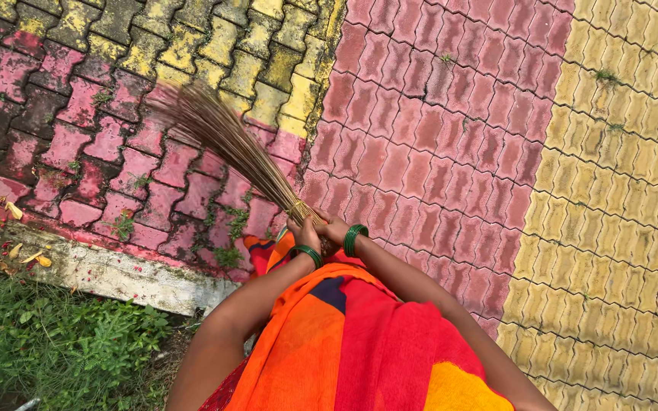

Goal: The person sweeps outdoor tiles using a handheld brush, moving over a path of yellow and red tiles next to a garden area.

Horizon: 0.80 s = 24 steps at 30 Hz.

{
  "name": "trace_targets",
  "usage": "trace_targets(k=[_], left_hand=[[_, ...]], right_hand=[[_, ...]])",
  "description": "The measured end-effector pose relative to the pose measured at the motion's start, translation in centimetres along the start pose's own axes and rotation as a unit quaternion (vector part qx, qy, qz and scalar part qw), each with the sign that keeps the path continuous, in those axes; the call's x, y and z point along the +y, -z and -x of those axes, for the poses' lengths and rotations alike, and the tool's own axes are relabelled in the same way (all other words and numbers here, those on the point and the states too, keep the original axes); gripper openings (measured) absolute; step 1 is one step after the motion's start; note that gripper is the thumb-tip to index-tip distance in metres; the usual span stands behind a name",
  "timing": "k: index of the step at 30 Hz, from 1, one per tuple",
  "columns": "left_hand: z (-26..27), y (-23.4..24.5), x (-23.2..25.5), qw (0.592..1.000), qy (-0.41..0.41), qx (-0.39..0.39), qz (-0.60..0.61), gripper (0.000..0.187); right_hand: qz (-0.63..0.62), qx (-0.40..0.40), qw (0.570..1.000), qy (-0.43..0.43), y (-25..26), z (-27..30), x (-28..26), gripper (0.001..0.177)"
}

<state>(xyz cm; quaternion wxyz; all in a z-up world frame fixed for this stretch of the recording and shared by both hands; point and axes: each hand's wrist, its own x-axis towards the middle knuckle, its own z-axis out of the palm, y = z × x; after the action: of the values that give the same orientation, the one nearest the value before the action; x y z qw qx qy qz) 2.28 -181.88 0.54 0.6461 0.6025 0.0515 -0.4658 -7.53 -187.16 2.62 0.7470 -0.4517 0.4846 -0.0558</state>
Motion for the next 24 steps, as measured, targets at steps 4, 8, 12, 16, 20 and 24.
trace_targets(k=[4, 8, 12, 16, 20, 24], left_hand=[[-2.1, -4.1, 0.1, 0.981, 0.018, -0.183, -0.056, 0.061], [-5.1, -11.6, 0.0, 0.901, 0.087, -0.312, -0.288, 0.056], [-8.4, -19.9, -0.4, 0.751, 0.192, -0.4, -0.49, 0.047], [-10.5, -23.0, -2.8, 0.751, 0.205, -0.353, -0.519, 0.053], [-11.5, -22.8, -4.9, 0.878, 0.162, -0.099, -0.439, 0.063], [-12.2, -24.5, -2.3, 0.946, 0.112, 0.025, -0.302, 0.07]], right_hand=[[-0.083, 0.218, 0.971, 0.054, 1.0, 0.7, 0.1, 0.085], [-0.119, 0.342, 0.932, -0.001, 5.4, -0.4, -1.3, 0.077], [-0.187, 0.347, 0.918, -0.035, 10.5, -2.0, -4.2, 0.068], [-0.238, 0.284, 0.922, -0.11, 15.1, -3.5, -7.6, 0.061], [-0.208, 0.145, 0.949, -0.186, 18.8, -5.7, -9.9, 0.053], [-0.122, 0.009, 0.981, -0.153, 21.3, -9.5, -12.8, 0.047]])
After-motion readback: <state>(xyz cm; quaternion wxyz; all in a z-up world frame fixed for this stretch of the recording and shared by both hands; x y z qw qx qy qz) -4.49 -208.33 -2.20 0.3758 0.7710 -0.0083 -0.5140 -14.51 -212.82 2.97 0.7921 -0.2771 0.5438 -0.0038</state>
